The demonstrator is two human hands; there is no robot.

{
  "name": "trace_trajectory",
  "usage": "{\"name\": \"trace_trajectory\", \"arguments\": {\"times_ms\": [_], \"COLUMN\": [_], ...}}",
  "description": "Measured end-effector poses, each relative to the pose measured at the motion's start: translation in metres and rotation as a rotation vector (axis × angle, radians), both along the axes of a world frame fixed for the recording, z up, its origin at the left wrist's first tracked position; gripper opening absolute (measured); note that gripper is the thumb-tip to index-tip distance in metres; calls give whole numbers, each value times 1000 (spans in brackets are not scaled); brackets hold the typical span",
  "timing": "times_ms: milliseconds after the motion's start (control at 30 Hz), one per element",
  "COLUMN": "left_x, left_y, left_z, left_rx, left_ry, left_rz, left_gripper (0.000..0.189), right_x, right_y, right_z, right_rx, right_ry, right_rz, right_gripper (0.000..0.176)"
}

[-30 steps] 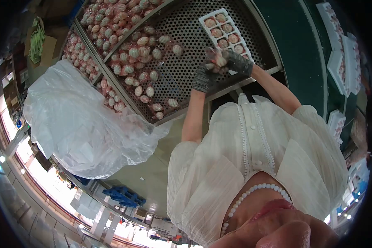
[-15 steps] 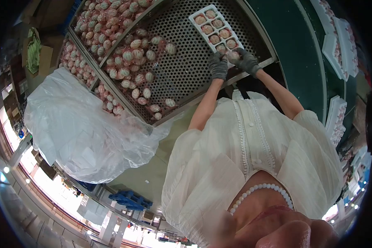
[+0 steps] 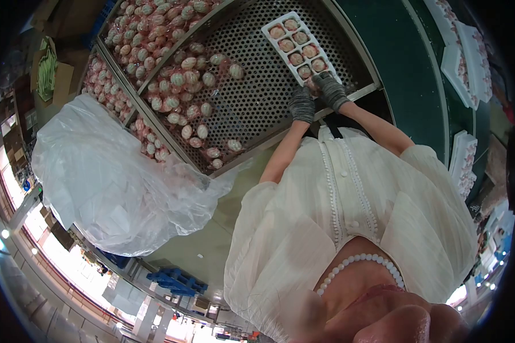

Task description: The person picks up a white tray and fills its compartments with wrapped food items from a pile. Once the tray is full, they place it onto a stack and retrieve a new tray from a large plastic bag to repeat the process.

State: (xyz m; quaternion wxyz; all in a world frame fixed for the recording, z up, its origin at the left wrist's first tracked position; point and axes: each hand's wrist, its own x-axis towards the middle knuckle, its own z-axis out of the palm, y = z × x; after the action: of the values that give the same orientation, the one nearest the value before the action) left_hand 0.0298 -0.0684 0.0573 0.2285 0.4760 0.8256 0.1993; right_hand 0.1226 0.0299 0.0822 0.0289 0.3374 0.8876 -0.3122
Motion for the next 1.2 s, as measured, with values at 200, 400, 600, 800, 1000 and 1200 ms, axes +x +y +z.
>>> {"name": "trace_trajectory", "arguments": {"times_ms": [200,400,600,800,1000,1200], "left_x": [7,-2,10,-10,-33,-17], "left_y": [-11,-11,-15,-9,-17,13], "left_z": [-17,-2,10,-32,-51,-62], "left_rx": [73,-21,24,-19,12,92], "left_ry": [101,123,25,-108,-839,-1711], "left_rz": [-48,-211,-75,-187,595,751], "left_gripper": [31,31,36,27,38,56], "right_x": [-3,-19,-18,-36,-1,-2], "right_y": [6,1,1,-1,16,54], "right_z": [14,3,-29,-14,-6,-71], "right_rx": [142,156,-106,63,-43,-156], "right_ry": [-87,-116,-46,-289,73,-70], "right_rz": [59,144,-10,96,-163,-524], "right_gripper": [31,25,20,10,28,56]}}
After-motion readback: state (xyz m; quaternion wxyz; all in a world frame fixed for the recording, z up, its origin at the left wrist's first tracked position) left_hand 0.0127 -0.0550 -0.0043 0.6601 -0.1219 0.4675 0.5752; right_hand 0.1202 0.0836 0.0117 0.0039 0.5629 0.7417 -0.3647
